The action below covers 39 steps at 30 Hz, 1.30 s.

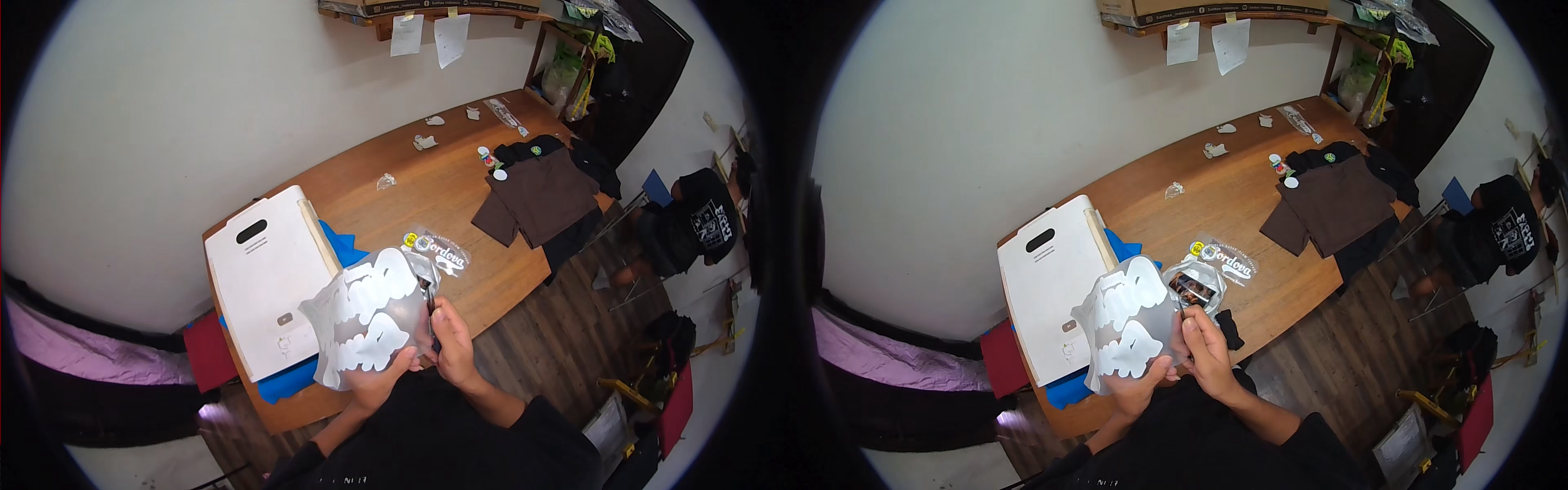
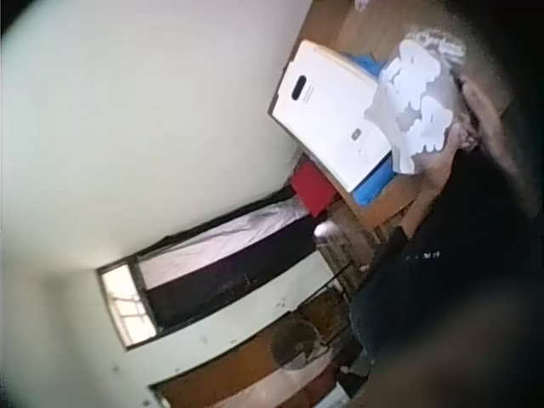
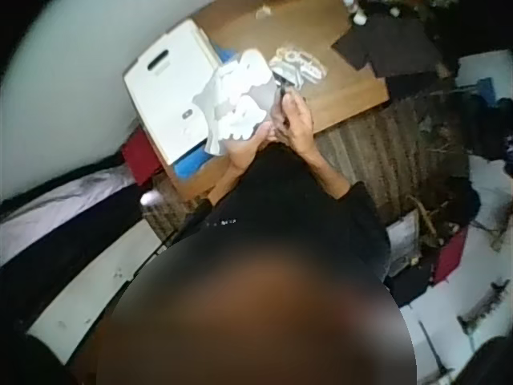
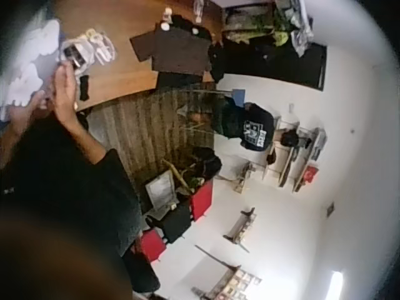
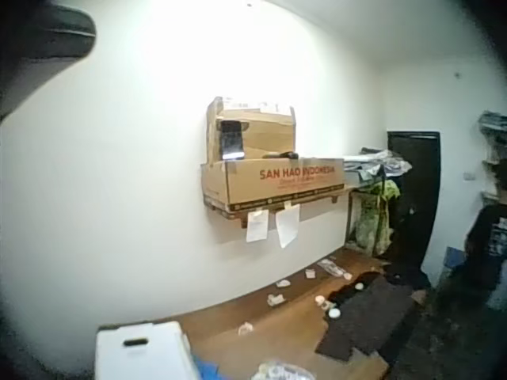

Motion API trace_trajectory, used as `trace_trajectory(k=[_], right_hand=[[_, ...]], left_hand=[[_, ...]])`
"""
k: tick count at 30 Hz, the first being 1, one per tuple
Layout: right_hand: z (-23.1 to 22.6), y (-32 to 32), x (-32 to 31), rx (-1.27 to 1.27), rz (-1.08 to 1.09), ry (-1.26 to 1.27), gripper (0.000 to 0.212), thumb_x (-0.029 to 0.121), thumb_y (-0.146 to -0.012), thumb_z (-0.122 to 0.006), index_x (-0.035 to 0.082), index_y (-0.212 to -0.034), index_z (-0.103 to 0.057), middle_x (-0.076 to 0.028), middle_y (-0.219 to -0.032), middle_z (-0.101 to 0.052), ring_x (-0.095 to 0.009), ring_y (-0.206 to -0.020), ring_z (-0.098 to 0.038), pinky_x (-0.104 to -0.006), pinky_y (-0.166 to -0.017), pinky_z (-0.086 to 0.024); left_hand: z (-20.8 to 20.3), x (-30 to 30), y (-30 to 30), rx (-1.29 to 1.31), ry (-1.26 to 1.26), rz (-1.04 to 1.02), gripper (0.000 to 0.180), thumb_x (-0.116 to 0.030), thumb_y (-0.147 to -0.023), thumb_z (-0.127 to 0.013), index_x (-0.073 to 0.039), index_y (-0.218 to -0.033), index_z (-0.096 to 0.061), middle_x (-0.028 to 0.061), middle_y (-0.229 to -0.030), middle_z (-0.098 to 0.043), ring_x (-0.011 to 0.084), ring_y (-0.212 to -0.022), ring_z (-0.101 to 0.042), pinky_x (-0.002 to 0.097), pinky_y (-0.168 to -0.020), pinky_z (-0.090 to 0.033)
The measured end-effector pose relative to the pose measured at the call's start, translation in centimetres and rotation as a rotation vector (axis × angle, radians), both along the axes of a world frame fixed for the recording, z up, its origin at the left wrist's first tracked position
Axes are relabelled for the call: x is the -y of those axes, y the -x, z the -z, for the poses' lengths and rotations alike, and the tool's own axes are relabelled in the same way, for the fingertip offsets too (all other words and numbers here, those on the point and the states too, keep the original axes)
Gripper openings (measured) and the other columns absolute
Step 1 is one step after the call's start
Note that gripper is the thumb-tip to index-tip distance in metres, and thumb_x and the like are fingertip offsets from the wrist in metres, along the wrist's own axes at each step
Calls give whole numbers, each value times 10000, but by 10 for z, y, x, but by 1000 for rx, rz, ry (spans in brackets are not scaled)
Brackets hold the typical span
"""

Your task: Manually weeding excess heat transfer vinyl from a printed design using a pick tool.

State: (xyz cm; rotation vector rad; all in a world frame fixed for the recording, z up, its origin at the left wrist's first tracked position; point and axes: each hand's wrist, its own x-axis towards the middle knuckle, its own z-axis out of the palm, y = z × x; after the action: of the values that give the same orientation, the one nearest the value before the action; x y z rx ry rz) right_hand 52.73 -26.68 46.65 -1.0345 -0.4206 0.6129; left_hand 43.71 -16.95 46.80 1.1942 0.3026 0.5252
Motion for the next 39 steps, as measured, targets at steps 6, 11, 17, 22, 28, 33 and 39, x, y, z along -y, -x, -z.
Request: trace_trajectory(k=[6, 11, 17, 22, 28, 33, 39], right_hand=[[10, 9, 7, -145, -77, -94, 255, 281, -983, -329, 44, -966, -422, 10, -653, -354, -24, -470, -263, -163, -405, -215], [10, 16, 8, -165, -147, -52, 260, 280, -985, -321, 38, -977, -417, 13, -651, -350, -32, -478, -260, -169, -413, -222], [7, 22, 5, -156, -163, -38, 262, 278, -986, -318, 36, -1005, -418, 18, -661, -355, -29, -505, -262, -169, -421, -225], [3, 24, -1, -190, -144, -45, 244, 268, -983, -333, 37, -996, -411, 15, -677, -365, -33, -509, -264, -166, -425, -229], [13, 18, -1, -106, -89, -167, 187, 183, -960, -422, 16, -1045, -420, -9, -759, -432, -32, -552, -368, -160, -447, -306], [0, 9, -17, 53, 51, -27, 153, 17, -877, -550, -20, -1008, -480, -35, -850, -525, -65, -689, -543, -191, -608, -466], [-9, -31, -6, 833, 315, 193, 202, -44, -784, -591, -17, -977, -540, -97, -803, -621, -127, -666, -592, -252, -576, -471]], left_hand=[[-1, -6, -1, -19, -8, -73, 244, 93, -756, -642, 59, -967, -526, 96, -788, -608, 156, -631, -623, 253, -565, -551], [5, -14, -3, -3, -73, -104, 255, 76, -765, -633, 54, -982, -501, 112, -764, -596, 166, -614, -612, 270, -519, -546], [33, -21, -1, -44, -207, -186, 259, 83, -759, -636, 54, -980, -503, 114, -762, -599, 166, -615, -613, 265, -527, -537], [35, -25, -4, -22, -270, -239, 258, 85, -755, -639, 54, -974, -507, 113, -765, -601, 164, -610, -613, 266, -534, -535], [4, -15, -12, 109, -50, -170, 318, 72, -750, -655, 34, -1021, -494, 98, -827, -595, 152, -655, -608, 252, -588, -522], [11, -3, -14, 219, -28, -236, 259, 28, -806, -618, 35, -1037, -501, 106, -911, -603, 156, -782, -607, 264, -688, -521], [47, 4, 9, -85, 67, 667, 505, -41, -857, -588, 15, -1295, -342, 113, -1091, -562, 162, -931, -585, 254, -793, -472]])
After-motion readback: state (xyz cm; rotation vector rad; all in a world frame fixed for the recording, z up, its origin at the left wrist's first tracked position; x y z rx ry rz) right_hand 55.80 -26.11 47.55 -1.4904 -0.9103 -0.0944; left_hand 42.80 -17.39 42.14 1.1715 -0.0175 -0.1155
